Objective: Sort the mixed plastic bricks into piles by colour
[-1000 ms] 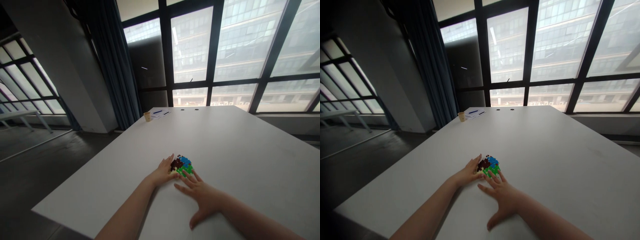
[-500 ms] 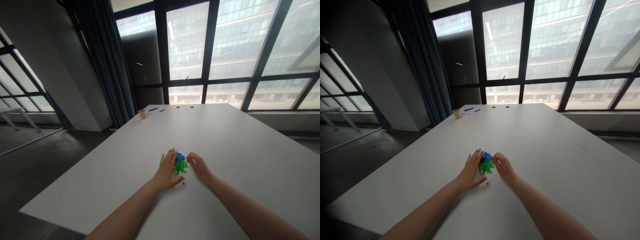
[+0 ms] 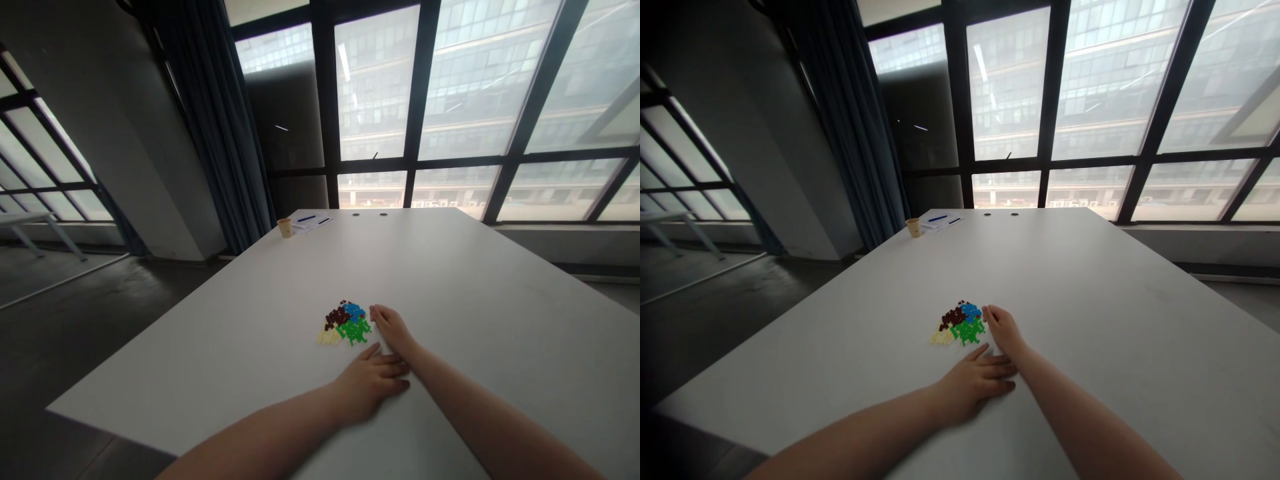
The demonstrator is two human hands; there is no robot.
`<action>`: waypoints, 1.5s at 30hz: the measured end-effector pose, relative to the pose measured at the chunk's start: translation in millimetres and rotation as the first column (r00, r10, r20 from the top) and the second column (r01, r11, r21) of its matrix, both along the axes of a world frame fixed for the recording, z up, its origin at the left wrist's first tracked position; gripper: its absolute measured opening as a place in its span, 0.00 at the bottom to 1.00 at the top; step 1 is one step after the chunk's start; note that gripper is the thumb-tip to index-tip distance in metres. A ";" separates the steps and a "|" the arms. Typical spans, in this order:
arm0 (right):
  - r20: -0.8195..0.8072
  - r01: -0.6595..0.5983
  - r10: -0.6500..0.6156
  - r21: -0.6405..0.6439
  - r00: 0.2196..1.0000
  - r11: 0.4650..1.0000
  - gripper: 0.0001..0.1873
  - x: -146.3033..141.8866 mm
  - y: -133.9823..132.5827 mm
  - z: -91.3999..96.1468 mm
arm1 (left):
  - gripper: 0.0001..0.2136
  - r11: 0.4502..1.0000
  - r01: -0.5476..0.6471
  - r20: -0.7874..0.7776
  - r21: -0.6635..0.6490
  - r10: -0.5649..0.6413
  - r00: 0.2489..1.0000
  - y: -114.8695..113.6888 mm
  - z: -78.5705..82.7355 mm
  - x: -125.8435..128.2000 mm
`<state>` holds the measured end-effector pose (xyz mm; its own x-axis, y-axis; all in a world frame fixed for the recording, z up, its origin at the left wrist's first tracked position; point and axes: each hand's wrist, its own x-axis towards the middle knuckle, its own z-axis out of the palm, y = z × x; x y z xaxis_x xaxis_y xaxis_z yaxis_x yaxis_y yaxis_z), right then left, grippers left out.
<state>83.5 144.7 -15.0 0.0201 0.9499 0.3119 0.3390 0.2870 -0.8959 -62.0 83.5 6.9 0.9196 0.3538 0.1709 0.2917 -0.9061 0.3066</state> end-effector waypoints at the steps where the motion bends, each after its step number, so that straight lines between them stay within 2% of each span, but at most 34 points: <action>1: -0.019 -0.002 0.002 -0.009 1.000 1.000 0.22 -0.3 -0.3 0.8 | 0.16 0.999 -0.042 0.012 0.012 0.042 0.999 3.9 -1.1 -0.4; 5: -0.062 -0.007 0.004 -0.044 0.998 0.999 0.22 0.7 1.4 1.0 | 0.14 0.958 -0.278 0.074 0.066 0.273 0.959 19.0 -4.6 -2.2; 10: 0.036 0.055 -0.055 0.010 0.998 0.998 0.22 6.4 7.1 -3.4 | 0.17 0.843 -0.538 0.119 0.015 0.532 0.838 46.1 6.7 -20.5; 12: 0.122 0.059 -0.064 0.044 0.990 0.997 0.23 8.4 7.2 -4.5 | 0.27 0.787 -0.615 0.108 -0.041 0.616 0.781 58.6 15.1 -38.8; 14: 0.272 -0.016 0.002 0.047 0.962 0.999 0.28 9.4 4.1 -3.9 | 0.45 0.786 -0.609 -0.028 -0.111 0.610 0.792 68.0 20.6 -59.3; 16: 0.454 -0.144 0.133 -0.012 0.881 0.990 0.41 9.0 -2.0 -1.5 | 0.57 0.772 -0.612 -0.229 -0.173 0.573 0.787 72.1 20.5 -74.7; 18: 0.590 -0.237 0.254 -0.108 0.766 0.965 0.58 7.2 -8.9 1.8 | 0.62 0.780 -0.601 -0.323 -0.173 0.531 0.783 71.3 15.2 -80.0; 20: 0.659 -0.260 0.310 -0.176 0.685 0.949 0.66 4.6 -14.3 4.9 | 0.62 0.803 -0.577 -0.307 -0.151 0.517 0.799 68.5 7.7 -75.4; 23: 0.695 -0.246 0.321 -0.209 0.643 0.946 0.67 1.4 -16.2 7.7 | 0.60 0.835 -0.534 -0.202 -0.131 0.505 0.839 67.7 -1.1 -61.7; 27: 0.700 -0.247 0.316 -0.203 0.640 0.948 0.65 1.0 -9.6 8.6 | 0.57 0.849 -0.515 -0.126 -0.119 0.501 0.856 76.3 -4.8 -52.7; 31: 0.710 -0.245 0.293 -0.173 0.640 0.954 0.63 1.2 -0.8 5.2 | 0.53 0.831 -0.546 -0.090 -0.104 0.539 0.838 83.7 -6.9 -51.3; 37: 0.746 -0.210 0.247 -0.146 0.619 0.967 0.55 -2.1 5.8 -2.4 | 0.46 0.811 -0.580 -0.052 -0.079 0.577 0.815 88.1 -9.6 -41.7; 45: 0.741 -0.194 0.233 -0.141 0.630 0.971 0.56 -5.4 12.2 2.4 | 0.38 0.816 -0.552 0.036 -0.172 0.565 0.824 105.2 -10.2 -34.0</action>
<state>78.1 156.9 -12.6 -0.4064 0.9096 0.0862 0.8316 0.4074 -0.3774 -96.0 188.7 -3.4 0.5410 0.8291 0.1409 0.7015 -0.5373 0.4682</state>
